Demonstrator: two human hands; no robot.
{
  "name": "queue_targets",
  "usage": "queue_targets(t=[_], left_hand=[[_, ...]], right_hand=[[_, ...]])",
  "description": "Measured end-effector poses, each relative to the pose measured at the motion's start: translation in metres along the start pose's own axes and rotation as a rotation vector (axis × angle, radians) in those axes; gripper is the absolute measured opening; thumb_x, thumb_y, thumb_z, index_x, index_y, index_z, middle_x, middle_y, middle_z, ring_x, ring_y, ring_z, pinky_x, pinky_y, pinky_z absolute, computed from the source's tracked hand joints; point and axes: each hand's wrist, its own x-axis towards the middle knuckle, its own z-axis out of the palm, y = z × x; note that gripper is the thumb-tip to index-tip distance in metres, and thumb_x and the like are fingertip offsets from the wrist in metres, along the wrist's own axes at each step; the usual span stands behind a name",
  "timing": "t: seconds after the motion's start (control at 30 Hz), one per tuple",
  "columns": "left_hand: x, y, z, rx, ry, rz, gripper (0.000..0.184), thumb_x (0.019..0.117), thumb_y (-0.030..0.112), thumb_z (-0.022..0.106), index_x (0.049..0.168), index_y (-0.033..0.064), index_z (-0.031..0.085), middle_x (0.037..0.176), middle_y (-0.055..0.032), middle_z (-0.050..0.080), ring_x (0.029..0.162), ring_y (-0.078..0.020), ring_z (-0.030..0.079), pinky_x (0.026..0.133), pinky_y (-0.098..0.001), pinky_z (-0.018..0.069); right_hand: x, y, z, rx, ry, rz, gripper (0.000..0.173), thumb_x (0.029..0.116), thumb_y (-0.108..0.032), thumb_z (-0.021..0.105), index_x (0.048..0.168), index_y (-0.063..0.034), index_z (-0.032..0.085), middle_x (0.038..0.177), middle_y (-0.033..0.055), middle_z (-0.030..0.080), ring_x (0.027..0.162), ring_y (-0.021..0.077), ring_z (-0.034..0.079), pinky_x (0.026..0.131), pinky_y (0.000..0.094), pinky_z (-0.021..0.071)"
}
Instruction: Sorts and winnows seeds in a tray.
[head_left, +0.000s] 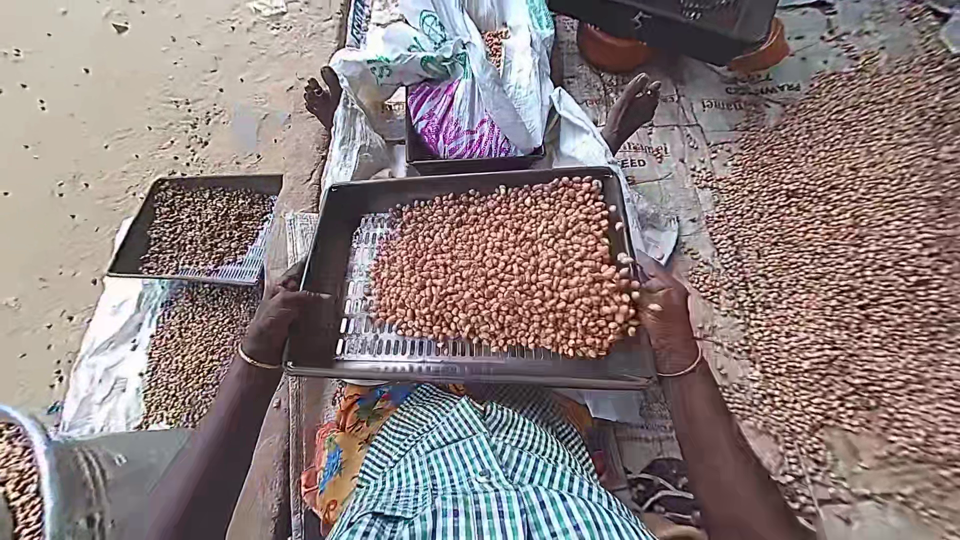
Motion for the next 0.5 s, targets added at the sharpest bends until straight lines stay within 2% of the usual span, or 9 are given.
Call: queue_targets(t=[0.1, 0.17, 0.23, 0.27, 0.33, 0.37, 0.4, 0.43, 0.5], left_hand=[[-0.042, -0.046, -0.010, -0.073, 0.026, 0.119, 0.071, 0.0822, -0.015, 0.054, 0.150, 0.0029, 0.039, 0.122, 0.0013, 0.068, 0.099, -0.0017, 0.069, 0.085, -0.0206, 0.0588], [-0.050, -0.057, -0.007, 0.007, -0.003, 0.156, 0.069, 0.0860, -0.013, 0.056, 0.151, 0.0026, 0.038, 0.125, -0.0003, 0.067, 0.100, -0.0015, 0.069, 0.087, -0.0206, 0.0587], [-0.050, -0.065, -0.007, 0.301, 0.010, 0.168, 0.061, 0.0933, -0.005, 0.062, 0.151, 0.0025, 0.042, 0.125, -0.0063, 0.067, 0.101, -0.0029, 0.068, 0.089, -0.0224, 0.0563], [-0.052, -0.061, -0.005, 0.539, 0.021, 0.164, 0.057, 0.0973, 0.004, 0.063, 0.151, 0.0036, 0.044, 0.125, -0.0121, 0.066, 0.104, -0.0111, 0.067, 0.093, -0.0310, 0.0549], [-0.056, -0.047, 0.008, 0.931, 0.044, 0.115, 0.054, 0.1054, 0.017, 0.057, 0.152, 0.0004, 0.037, 0.113, -0.0344, 0.064, 0.103, -0.0497, 0.066, 0.090, -0.0674, 0.0478], [-0.059, -0.046, 0.012, 1.053, 0.053, 0.060, 0.056, 0.1080, 0.023, 0.053, 0.155, 0.0006, 0.030, 0.108, -0.0380, 0.063, 0.101, -0.0578, 0.064, 0.086, -0.0737, 0.0458], [-0.060, -0.048, 0.015, 1.136, 0.069, 0.030, 0.058, 0.1093, 0.026, 0.049, 0.155, -0.0003, 0.027, 0.106, -0.0394, 0.062, 0.099, -0.0611, 0.062, 0.083, -0.0757, 0.0451], [-0.059, -0.049, 0.017, 1.199, 0.088, 0.016, 0.059, 0.1100, 0.029, 0.047, 0.156, -0.0021, 0.025, 0.108, -0.0404, 0.061, 0.099, -0.0628, 0.062, 0.082, -0.0763, 0.0449], [-0.061, -0.048, 0.023, 1.268, 0.107, -0.011, 0.062, 0.1110, 0.029, 0.043, 0.157, -0.0055, 0.021, 0.118, -0.0423, 0.059, 0.103, -0.0645, 0.060, 0.084, -0.0767, 0.0444]], right_hand=[[-0.046, 0.021, 0.000, 0.071, 0.058, -0.034, 0.057, 0.0850, 0.010, 0.058, 0.141, 0.0076, 0.048, 0.120, 0.0022, 0.066, 0.099, -0.0050, 0.064, 0.088, 0.0149, 0.0538], [-0.061, 0.034, -0.009, 0.032, 0.057, -0.011, 0.059, 0.0866, 0.010, 0.058, 0.144, 0.0088, 0.045, 0.129, 0.0072, 0.062, 0.105, -0.0048, 0.062, 0.091, 0.0142, 0.0516], [-0.062, 0.041, -0.014, -0.113, 0.026, 0.010, 0.054, 0.0927, 0.005, 0.059, 0.146, 0.0073, 0.046, 0.131, 0.0137, 0.061, 0.105, -0.0045, 0.061, 0.091, 0.0136, 0.0495], [-0.062, 0.040, -0.015, -0.230, 0.009, 0.013, 0.051, 0.0965, 0.001, 0.060, 0.146, 0.0063, 0.047, 0.129, 0.0162, 0.062, 0.103, -0.0038, 0.060, 0.090, 0.0135, 0.0488], [-0.054, 0.033, -0.016, -0.510, -0.003, -0.036, 0.048, 0.1019, -0.011, 0.060, 0.146, 0.0048, 0.049, 0.126, 0.0239, 0.064, 0.103, 0.0124, 0.064, 0.093, 0.0271, 0.0501], [-0.053, 0.029, -0.016, -0.600, -0.026, -0.035, 0.051, 0.1044, -0.015, 0.058, 0.150, 0.0052, 0.045, 0.135, 0.0289, 0.061, 0.117, 0.0279, 0.064, 0.103, 0.0407, 0.0486], [-0.052, 0.023, -0.014, -0.650, -0.036, -0.058, 0.053, 0.1055, -0.017, 0.056, 0.151, 0.0067, 0.042, 0.142, 0.0304, 0.055, 0.129, 0.0357, 0.059, 0.111, 0.0466, 0.0434], [-0.052, 0.015, -0.009, -0.649, -0.020, -0.137, 0.049, 0.1053, -0.015, 0.055, 0.147, 0.0088, 0.047, 0.146, 0.0287, 0.053, 0.135, 0.0339, 0.055, 0.114, 0.0431, 0.0405], [-0.050, -0.001, 0.015, -0.450, 0.007, -0.386, 0.026, 0.1016, -0.007, 0.058, 0.119, 0.0111, 0.064, 0.132, 0.0194, 0.064, 0.126, 0.0132, 0.061, 0.106, 0.0241, 0.0479]])
